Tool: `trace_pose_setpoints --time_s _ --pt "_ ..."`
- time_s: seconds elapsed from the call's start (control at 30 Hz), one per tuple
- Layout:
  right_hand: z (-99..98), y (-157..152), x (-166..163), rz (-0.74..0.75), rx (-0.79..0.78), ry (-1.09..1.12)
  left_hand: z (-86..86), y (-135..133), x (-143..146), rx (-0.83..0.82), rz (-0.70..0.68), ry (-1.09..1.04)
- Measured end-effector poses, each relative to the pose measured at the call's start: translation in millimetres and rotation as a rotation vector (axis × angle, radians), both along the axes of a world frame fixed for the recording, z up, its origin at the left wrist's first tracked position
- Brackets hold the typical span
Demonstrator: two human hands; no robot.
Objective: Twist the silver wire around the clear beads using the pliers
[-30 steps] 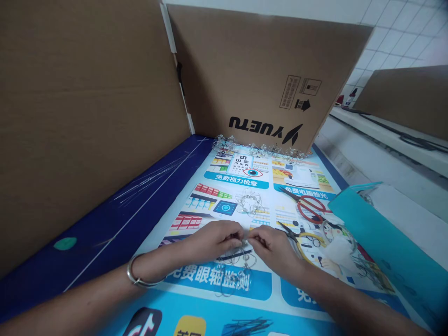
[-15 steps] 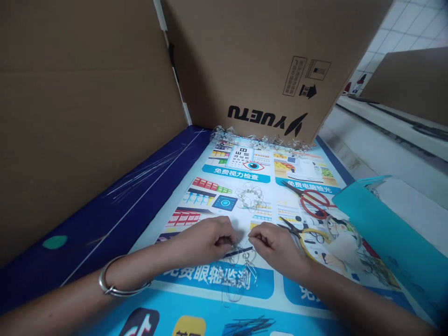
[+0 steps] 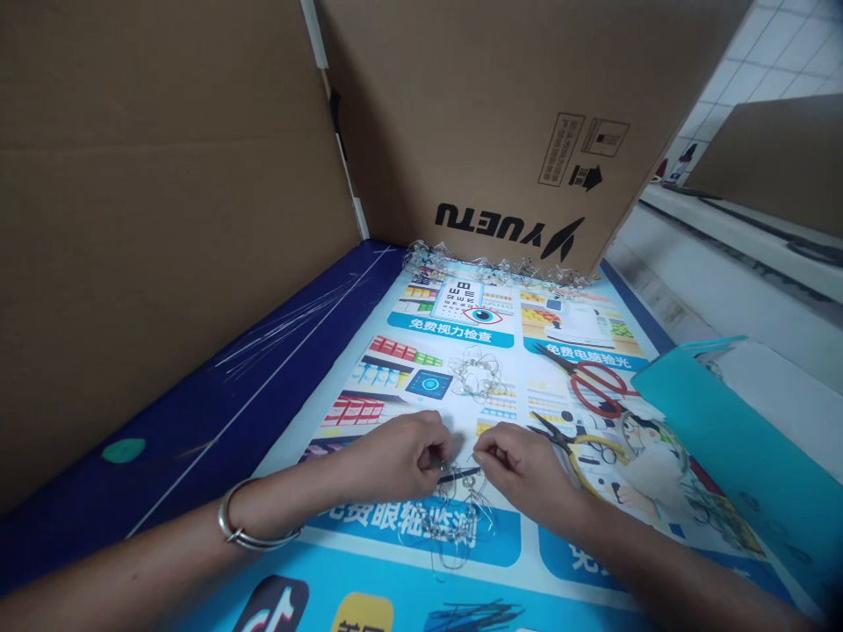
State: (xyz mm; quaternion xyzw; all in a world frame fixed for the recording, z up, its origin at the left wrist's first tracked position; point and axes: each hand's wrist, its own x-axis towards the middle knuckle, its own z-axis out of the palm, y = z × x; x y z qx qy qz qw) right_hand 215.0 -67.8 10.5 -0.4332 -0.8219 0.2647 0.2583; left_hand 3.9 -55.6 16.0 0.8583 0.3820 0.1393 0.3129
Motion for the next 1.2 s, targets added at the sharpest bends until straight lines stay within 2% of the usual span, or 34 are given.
trace_pose_setpoints --time_s 0.23,0.4,0.5,0.6,0.7,0.9,1.03,1.2 --pt "-3.2 0.9 -1.5 0.011 0.003 -0.007 -7.4 -4.0 0.4 0.049 0.045 -0.053" --pt "0.5 3.7 -6.2 0.020 -0.031 -0.018 -15.3 -4.3 -7.0 -0.015 0.045 -0.168" --pt "6.6 1.3 -8.0 0.019 -0.072 -0.015 -9.9 -3.6 -10.5 -0.093 0.053 -0.175" --pt "13.6 -3.5 -7.7 -0.009 -0.183 0.005 -1.9 -3.2 -14.0 -0.183 0.026 -0.167" --pt "17.4 -7.2 -6.8 -0.018 -0.242 0.003 1.7 -3.2 -16.7 -0.191 0.023 -0.160" --pt "13.9 -10.3 -6.1 0.070 -0.253 0.025 4.5 -4.1 -17.0 -0.147 0.109 -0.137" --pt "12.7 -11.3 -6.6 0.093 -0.303 0.048 8.7 -4.6 -18.2 -0.113 0.109 -0.063" --pt "12.4 -10.5 -7.8 0.096 -0.305 0.042 8.7 -2.5 -20.9 -0.161 0.082 -0.040"
